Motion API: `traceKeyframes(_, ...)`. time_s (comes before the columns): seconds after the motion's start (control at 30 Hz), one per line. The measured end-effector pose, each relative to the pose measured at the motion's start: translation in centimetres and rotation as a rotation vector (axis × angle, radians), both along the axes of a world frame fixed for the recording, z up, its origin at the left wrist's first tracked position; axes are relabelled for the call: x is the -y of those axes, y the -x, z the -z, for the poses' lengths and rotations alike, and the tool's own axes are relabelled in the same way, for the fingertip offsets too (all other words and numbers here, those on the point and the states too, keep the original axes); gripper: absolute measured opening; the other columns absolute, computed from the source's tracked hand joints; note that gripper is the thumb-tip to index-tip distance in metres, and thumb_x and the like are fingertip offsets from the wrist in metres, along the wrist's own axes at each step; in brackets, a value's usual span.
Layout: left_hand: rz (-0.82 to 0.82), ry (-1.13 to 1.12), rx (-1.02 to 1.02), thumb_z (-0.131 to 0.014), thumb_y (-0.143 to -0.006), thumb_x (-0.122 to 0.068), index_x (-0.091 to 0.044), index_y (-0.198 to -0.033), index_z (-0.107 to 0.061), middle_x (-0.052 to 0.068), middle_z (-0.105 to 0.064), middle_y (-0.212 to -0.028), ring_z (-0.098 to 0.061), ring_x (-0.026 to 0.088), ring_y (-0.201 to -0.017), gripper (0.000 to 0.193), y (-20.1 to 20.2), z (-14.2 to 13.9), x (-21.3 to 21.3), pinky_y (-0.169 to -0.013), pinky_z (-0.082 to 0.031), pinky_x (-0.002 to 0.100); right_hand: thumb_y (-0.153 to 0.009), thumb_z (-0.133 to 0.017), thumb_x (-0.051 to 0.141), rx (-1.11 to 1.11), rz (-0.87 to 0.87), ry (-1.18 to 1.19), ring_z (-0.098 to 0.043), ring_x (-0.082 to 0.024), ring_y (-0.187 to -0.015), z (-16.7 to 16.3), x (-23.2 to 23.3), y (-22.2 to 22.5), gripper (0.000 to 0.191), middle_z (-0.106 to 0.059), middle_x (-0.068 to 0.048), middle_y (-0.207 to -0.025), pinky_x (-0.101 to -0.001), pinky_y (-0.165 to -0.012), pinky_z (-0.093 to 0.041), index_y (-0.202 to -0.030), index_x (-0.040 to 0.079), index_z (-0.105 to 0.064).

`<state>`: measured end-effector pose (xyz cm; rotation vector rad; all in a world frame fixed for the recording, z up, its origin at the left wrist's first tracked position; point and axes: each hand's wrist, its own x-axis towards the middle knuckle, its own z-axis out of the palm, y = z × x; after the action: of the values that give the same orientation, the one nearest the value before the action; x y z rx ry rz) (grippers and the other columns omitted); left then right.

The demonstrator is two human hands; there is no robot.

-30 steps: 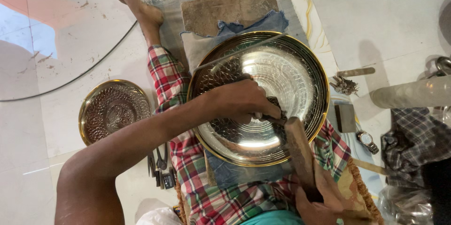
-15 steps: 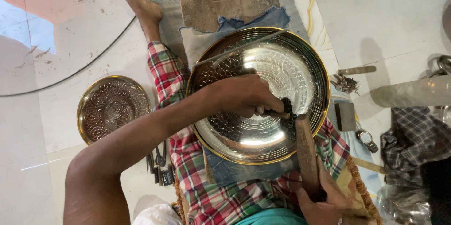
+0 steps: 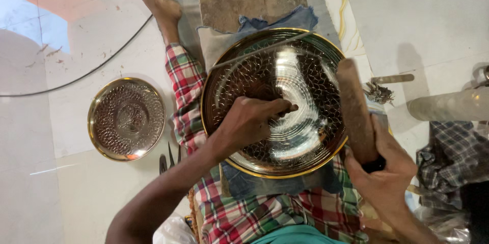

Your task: The person sits on the floor and repeatedly hammers a small piece of metal wire held in the left hand against a large decorative metal plate. The person uses a wooden mallet to strike the wire, occasionally adjusting its position.

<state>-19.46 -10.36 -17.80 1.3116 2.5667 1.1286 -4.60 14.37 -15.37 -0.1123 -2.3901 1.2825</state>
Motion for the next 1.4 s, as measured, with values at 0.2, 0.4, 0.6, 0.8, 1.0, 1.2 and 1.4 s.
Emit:
traceKeyframes(0.2,-0.274,-0.283,0.098,-0.053,-0.084,0.018,-0.003,-0.127,-0.062,0.016,-0.076,-0.105,-0.08,0.024,-0.096,0.049,-2.9,1.5,0.0,-0.067,-0.068,0.024,-0.073,-0.077,0.0,0.527,-0.186,-0.231,-0.071,-0.015,-0.066,-6.3,-1.4,3.8,0.084,-0.07,-0.009,-0.131,-0.0237,-0.055,-0.056,-0.152,0.024,-0.061)
traceKeyframes(0.4,-0.31,-0.307,0.035,-0.053,-0.087,0.016,-0.004,-0.121,-0.063,0.014,-0.077,-0.1,-0.081,0.022,-0.095,0.041,-3.3,2.4,-0.3,-0.077,-0.068,0.027,-0.077,-0.069,0.001,0.222,-0.328,0.13,-0.066,-0.01,-0.087,-6.0,0.1,5.1,0.069,-0.073,-0.009,-0.115,-0.0261,-0.068,-0.054,-0.144,0.016,-0.063)
traceKeyframes(0.6,-0.263,-0.146,-0.009,-0.059,-0.077,0.011,-0.005,-0.117,-0.067,0.014,-0.078,-0.093,-0.078,0.022,-0.076,0.044,-2.7,3.3,-0.4,-0.065,-0.064,0.031,-0.074,-0.079,0.008,0.479,-0.349,-0.649,-0.067,-0.019,-0.069,-7.4,-1.6,6.0,0.075,-0.071,-0.009,-0.126,-0.0388,-0.05,-0.05,-0.145,0.03,-0.065)
traceKeyframes(0.8,-0.069,-0.047,0.044,-0.066,-0.079,0.008,-0.009,-0.113,-0.071,0.01,-0.078,-0.089,-0.074,0.019,-0.068,0.038,-0.3,1.8,-0.2,-0.062,-0.062,0.033,-0.068,-0.075,-0.001,0.285,-0.165,-0.298,-0.07,-0.018,-0.087,-4.0,-0.8,2.6,0.069,-0.073,-0.015,-0.117,-0.0307,-0.073,-0.058,-0.136,0.012,-0.068)
traceKeyframes(1.0,0.205,0.133,0.104,-0.061,-0.068,0.013,-0.021,-0.125,-0.073,0.008,-0.075,-0.077,-0.07,0.023,-0.057,0.067,3.0,-1.0,-1.6,-0.053,-0.057,0.037,-0.073,-0.07,-0.003,0.16,0.008,-0.009,-0.068,-0.02,-0.102,0.5,0.9,-2.3,0.07,-0.068,-0.017,-0.119,-0.0278,-0.088,-0.052,-0.142,-0.002,-0.058)
traceKeyframes(1.2,0.525,0.118,0.015,-0.068,-0.065,0.008,-0.017,-0.117,-0.073,0.01,-0.071,-0.075,-0.068,0.03,-0.066,0.057,5.4,-1.1,-2.6,-0.056,-0.051,0.044,-0.078,-0.071,0.001,0.558,0.291,0.201,-0.072,-0.019,-0.089,3.6,3.1,-7.8,0.063,-0.073,-0.015,-0.103,-0.0301,-0.078,-0.056,-0.14,0.001,-0.059)
traceKeyframes(1.4,0.726,0.015,-0.074,-0.076,-0.071,0.001,-0.014,-0.102,-0.071,0.007,-0.07,-0.077,-0.069,0.03,-0.074,0.035,6.4,-0.6,-3.2,-0.062,-0.052,0.045,-0.077,-0.08,0.004,0.293,0.429,0.102,-0.072,-0.019,-0.091,6.3,5.1,-9.9,0.048,-0.073,-0.014,-0.103,-0.0315,-0.086,-0.056,-0.123,0.002,-0.067)
